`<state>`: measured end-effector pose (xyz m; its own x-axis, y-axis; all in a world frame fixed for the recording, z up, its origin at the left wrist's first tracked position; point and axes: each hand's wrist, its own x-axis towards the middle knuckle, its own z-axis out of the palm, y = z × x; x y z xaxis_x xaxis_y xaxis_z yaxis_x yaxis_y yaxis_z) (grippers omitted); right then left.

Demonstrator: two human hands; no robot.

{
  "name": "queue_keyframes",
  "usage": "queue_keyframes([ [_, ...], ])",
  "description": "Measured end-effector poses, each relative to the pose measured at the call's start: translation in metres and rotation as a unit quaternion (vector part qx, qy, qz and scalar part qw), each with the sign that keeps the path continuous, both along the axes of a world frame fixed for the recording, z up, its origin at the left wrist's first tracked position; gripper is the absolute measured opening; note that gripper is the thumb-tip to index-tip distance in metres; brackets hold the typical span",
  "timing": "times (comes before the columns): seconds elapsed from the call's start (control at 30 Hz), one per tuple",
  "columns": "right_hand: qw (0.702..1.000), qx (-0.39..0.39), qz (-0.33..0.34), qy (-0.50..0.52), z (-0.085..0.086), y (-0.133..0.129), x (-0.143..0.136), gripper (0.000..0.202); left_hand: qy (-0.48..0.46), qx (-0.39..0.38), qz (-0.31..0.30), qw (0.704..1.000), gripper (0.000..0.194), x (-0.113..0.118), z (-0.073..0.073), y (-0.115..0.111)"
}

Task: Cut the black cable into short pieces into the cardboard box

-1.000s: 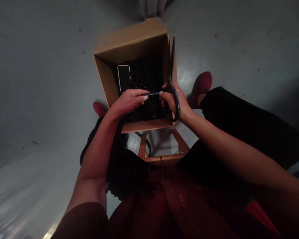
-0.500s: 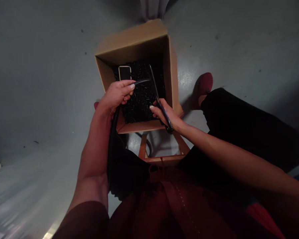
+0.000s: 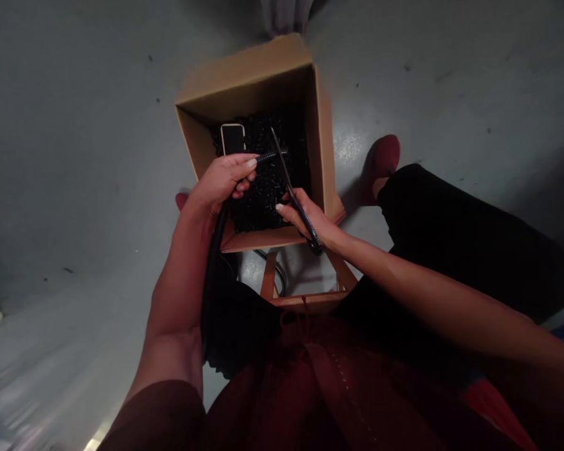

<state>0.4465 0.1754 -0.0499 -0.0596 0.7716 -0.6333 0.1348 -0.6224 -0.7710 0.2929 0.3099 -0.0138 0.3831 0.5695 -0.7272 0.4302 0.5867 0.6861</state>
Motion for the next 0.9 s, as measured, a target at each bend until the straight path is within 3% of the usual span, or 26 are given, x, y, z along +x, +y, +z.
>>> queue_keyframes([
  [0.5, 1.0, 0.001, 0.014, -0.014, 0.004, 0.006, 0.008, 0.044, 0.016, 0.008, -0.053, 0.998, 0.025, 0.0, -0.001, -0.006],
  [0.9, 0.995, -0.009, 0.04, -0.087, 0.005, 0.007, 0.012, 0.018, 0.016, 0.003, -0.06, 0.998, 0.022, 0.002, -0.002, -0.008],
])
